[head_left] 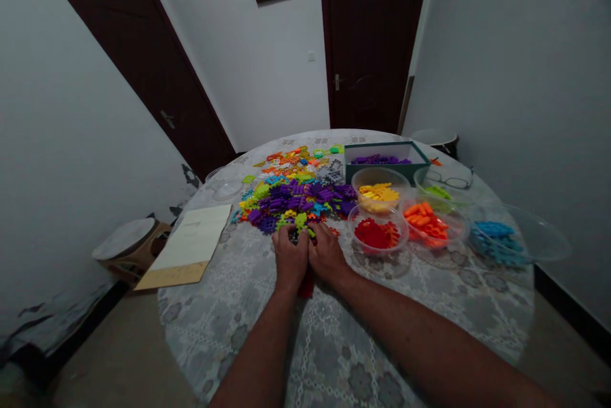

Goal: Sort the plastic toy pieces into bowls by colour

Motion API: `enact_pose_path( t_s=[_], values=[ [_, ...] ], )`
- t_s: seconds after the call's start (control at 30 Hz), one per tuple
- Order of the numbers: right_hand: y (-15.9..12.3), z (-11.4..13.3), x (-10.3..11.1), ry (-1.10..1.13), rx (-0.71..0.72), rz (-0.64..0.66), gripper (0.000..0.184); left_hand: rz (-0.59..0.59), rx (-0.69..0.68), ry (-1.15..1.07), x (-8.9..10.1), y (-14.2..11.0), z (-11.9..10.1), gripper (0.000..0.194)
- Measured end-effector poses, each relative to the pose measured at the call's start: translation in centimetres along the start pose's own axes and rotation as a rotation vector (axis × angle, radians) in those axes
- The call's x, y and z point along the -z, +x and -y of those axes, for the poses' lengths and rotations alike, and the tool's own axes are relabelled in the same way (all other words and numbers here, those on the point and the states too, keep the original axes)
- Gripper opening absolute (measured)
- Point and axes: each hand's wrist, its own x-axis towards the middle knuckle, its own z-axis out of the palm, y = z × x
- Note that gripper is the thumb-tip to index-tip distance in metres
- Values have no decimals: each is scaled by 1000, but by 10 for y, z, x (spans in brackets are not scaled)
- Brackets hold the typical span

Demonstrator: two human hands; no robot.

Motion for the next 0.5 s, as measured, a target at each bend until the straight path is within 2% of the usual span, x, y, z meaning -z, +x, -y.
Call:
enact_pose_path(
  t_s=[0.17,0.37,0.5],
  values=[
    [2,2,3,40,-17,18,24,52,110,-110,2,2,-5,30],
    [4,3,3,41,15,-8,21,119,208,-253,4,6,-21,39],
    [4,6,3,36,58,-45,16,191,263,-369,-1,9,-21,47]
  ],
)
